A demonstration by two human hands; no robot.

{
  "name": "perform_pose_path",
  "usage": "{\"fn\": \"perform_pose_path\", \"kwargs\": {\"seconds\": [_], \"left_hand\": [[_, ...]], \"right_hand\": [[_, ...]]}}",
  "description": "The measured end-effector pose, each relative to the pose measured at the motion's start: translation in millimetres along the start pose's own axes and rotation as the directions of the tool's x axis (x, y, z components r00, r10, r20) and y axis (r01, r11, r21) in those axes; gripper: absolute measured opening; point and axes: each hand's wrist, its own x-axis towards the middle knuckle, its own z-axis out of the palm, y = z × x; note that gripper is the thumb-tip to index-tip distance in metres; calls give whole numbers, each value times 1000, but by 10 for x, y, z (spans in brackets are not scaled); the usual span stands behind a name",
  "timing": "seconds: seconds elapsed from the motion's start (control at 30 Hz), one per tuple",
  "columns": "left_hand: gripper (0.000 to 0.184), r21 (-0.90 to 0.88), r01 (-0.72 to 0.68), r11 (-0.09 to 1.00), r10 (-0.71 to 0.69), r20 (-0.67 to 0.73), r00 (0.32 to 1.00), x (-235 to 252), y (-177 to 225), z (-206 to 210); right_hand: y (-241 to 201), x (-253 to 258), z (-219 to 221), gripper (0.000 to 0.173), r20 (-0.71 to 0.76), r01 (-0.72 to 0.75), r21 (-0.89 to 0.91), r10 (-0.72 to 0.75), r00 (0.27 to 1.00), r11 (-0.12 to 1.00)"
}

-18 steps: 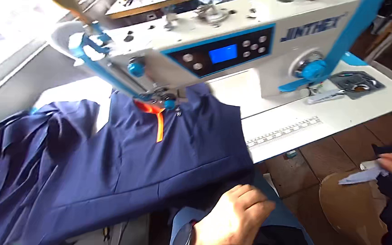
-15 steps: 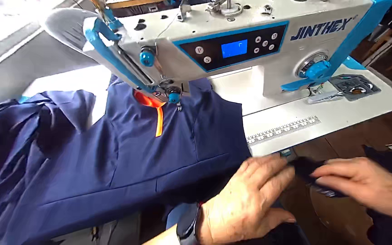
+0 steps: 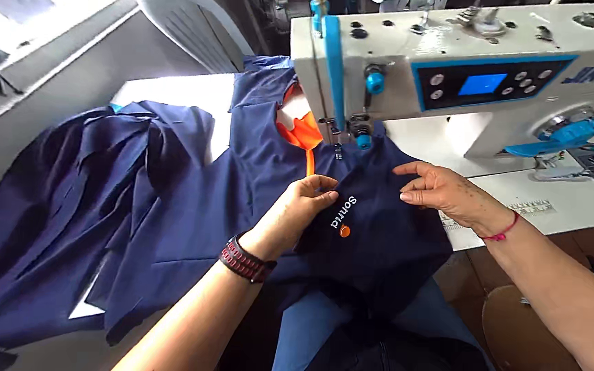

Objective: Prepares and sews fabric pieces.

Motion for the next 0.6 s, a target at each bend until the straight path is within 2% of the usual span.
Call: {"fn": "perform_pose_path", "kwargs": {"seconds": [0.07, 0.17, 0.27, 0.33, 0.37, 0.43, 0.5, 0.57, 0.6], "left_hand": [[31, -34, 106, 994, -105, 31, 994, -4, -66, -144], [34, -69, 153, 986, -147, 87, 985, -30, -73, -324], [31, -68, 141, 988, -133, 113, 985, 22, -31, -355], [34, 16, 96, 995, -97, 127, 987, 100, 12, -282], [37, 75, 61, 995, -70, 128, 989, 149, 23, -213], [36, 176, 0, 984, -28, 157, 987, 238, 57, -71], [16, 239, -121, 963, 81, 169, 982, 264, 125, 16], [3, 274, -346, 897, 318, 145, 937, 188, 190, 13], [3, 282, -488, 826, 474, 121, 872, 127, 214, -10]], "right_hand": [[5, 45, 40, 45, 35, -67, 14, 66, 997, 998], [37, 12, 106, 44, 68, -94, 38, 91, 994, 995], [95, -86, 167, 69, 9, -54, -26, 54, 999, 998], [181, -144, 234, 89, -62, -23, -132, 15, 998, 991], [222, -157, 280, 93, -103, -25, -178, 7, 995, 984], [245, -196, 349, 83, -173, -61, -214, 24, 985, 975], [208, -246, 310, 54, -227, -43, -222, -8, 974, 974], [96, -359, 191, 21, -306, 89, -290, -180, 935, 953], [17, -434, 108, 13, -333, 187, -361, -313, 889, 914]]}}
